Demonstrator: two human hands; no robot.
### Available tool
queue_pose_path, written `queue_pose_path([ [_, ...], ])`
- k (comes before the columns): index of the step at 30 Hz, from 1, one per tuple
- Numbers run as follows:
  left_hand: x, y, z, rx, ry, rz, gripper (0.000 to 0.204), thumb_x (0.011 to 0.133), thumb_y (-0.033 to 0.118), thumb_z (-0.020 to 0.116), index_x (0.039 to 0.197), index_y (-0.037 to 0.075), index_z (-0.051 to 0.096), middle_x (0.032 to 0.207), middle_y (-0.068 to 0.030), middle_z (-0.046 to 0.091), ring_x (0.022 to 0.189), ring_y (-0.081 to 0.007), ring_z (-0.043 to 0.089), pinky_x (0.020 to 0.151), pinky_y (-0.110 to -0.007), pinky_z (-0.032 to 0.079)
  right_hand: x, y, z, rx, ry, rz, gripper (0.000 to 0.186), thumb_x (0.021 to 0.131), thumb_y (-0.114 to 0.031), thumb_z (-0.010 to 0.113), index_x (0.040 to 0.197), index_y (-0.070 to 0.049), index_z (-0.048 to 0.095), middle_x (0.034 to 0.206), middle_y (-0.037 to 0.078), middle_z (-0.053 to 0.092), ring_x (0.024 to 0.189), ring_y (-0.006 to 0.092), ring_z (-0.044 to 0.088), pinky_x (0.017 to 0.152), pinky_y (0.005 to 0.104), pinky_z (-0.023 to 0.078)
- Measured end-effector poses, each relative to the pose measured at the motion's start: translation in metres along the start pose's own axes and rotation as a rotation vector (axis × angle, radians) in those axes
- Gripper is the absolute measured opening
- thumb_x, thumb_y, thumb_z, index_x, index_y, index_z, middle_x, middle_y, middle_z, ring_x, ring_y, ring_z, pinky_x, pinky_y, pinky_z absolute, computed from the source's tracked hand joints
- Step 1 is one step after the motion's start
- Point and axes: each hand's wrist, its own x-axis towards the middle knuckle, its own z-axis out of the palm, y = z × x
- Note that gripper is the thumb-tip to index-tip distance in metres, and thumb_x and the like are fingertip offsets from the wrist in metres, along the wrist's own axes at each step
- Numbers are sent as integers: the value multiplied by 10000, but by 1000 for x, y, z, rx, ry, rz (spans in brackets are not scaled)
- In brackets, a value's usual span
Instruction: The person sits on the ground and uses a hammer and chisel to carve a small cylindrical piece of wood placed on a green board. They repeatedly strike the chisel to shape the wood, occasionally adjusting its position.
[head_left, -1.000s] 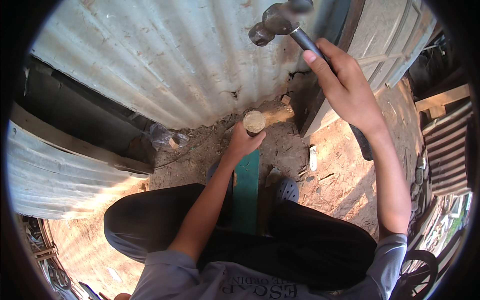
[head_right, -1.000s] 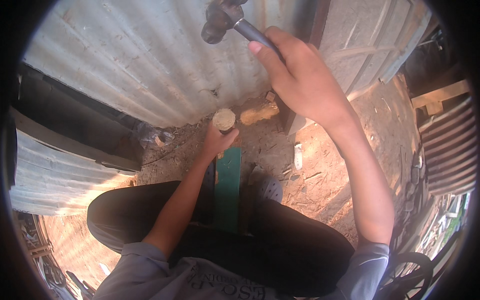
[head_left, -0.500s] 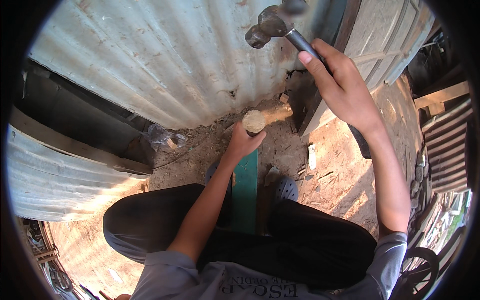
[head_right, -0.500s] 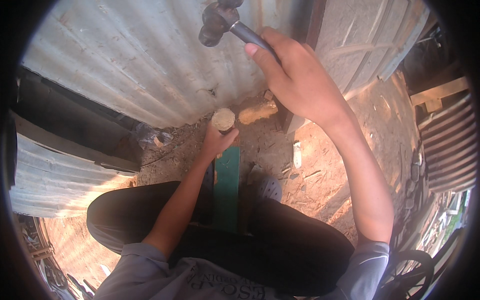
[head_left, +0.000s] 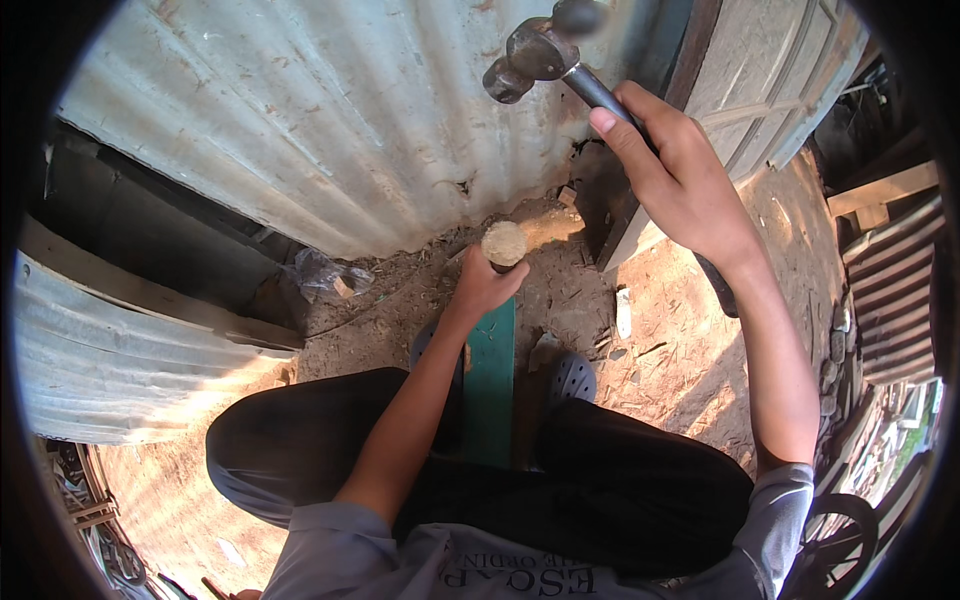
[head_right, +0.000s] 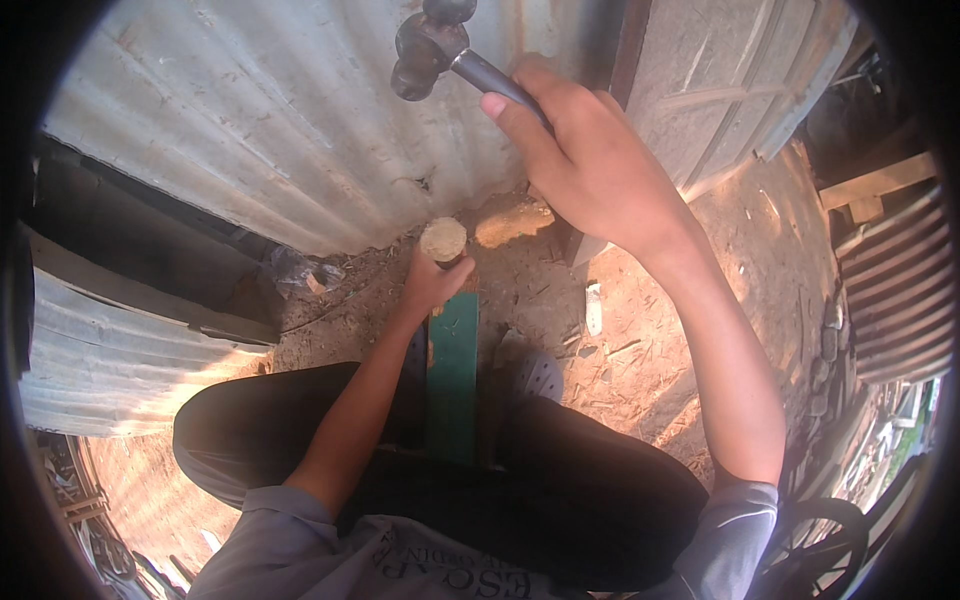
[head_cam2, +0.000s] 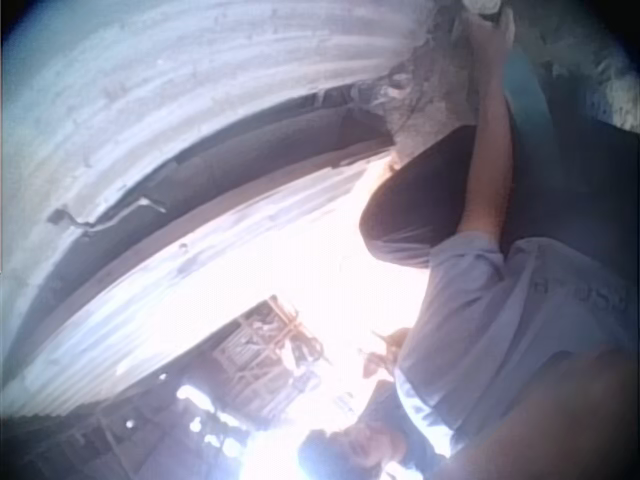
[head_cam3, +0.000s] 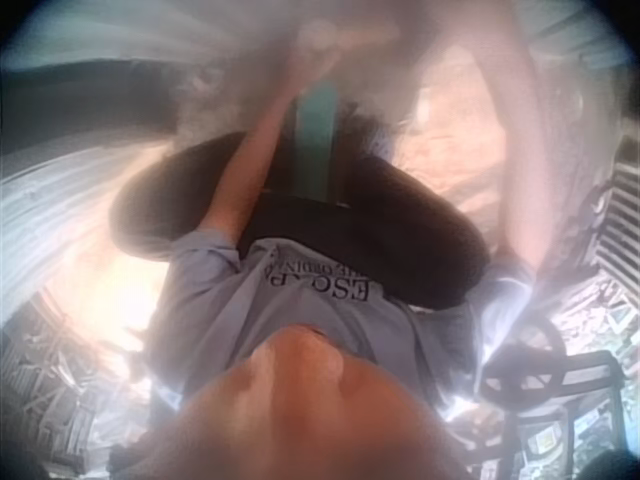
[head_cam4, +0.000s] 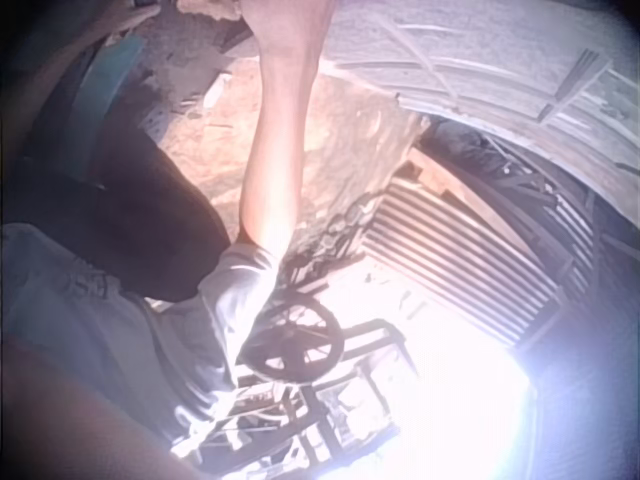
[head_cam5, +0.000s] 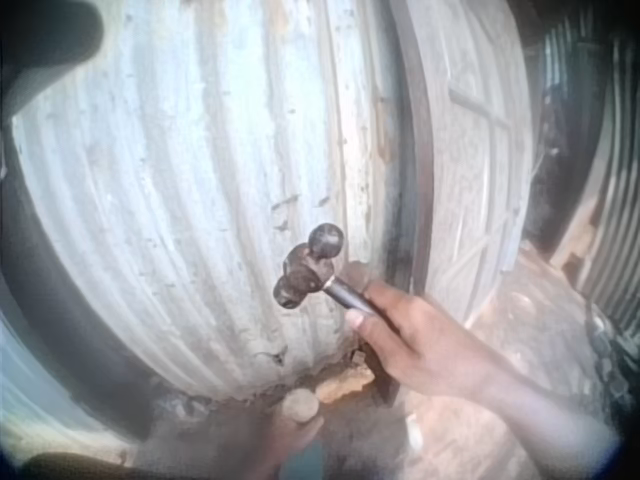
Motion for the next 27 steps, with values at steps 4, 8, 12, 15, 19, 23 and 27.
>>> queue_pose_path([
  [4,-3,5,4,10,-14,16,142,738,50,636,856,28,559,774,-17,585,714,-113,545,665,-296,457,-2,4,2,-33,-6,3,282,972,-278,495,903,-6,515,563,150,491,507,281,505,526,397,383],
  [8,-2,1,4,22,-12,27,161,737,55,644,872,23,562,790,-23,593,731,-119,550,679,-299,461,-4,6,7,-27,-29,21,277,969,-272,501,905,-3,513,568,156,492,510,294,495,529,402,382],
  [12,-2,3,6,21,-9,46,160,741,66,644,870,23,560,792,-27,593,737,-125,553,689,-301,461,-8,8,9,-25,-48,13,277,967,-264,503,908,6,516,565,158,491,504,303,490,527,401,380],
  [15,-2,3,3,37,-27,39,172,741,73,645,882,21,561,809,-35,597,749,-128,556,702,-304,462,-13,6,11,-33,-52,15,286,967,-260,504,887,14,514,568,162,499,502,310,495,520,399,375],
  [19,-6,9,1,26,-4,-20,198,734,64,650,906,16,564,823,-42,602,776,-127,568,719,-311,469,-29,0,19,49,-16,152,257,973,-241,493,930,12,488,564,183,502,500,339,525,512,427,383],
  [23,-4,11,11,-22,3,48,202,728,68,662,904,-2,590,802,-65,628,749,-148,606,687,-328,489,-67,32,57,14,-178,306,257,978,-224,473,1053,23,464,605,254,549,610,463,586,549,507,417],
  [27,-2,0,14,-22,-14,63,206,729,103,686,884,-24,638,785,-125,675,765,-182,665,682,-347,507,-67,42,46,-58,-280,192,271,999,-259,454,957,8,485,553,196,511,504,405,521,494,447,384],
])
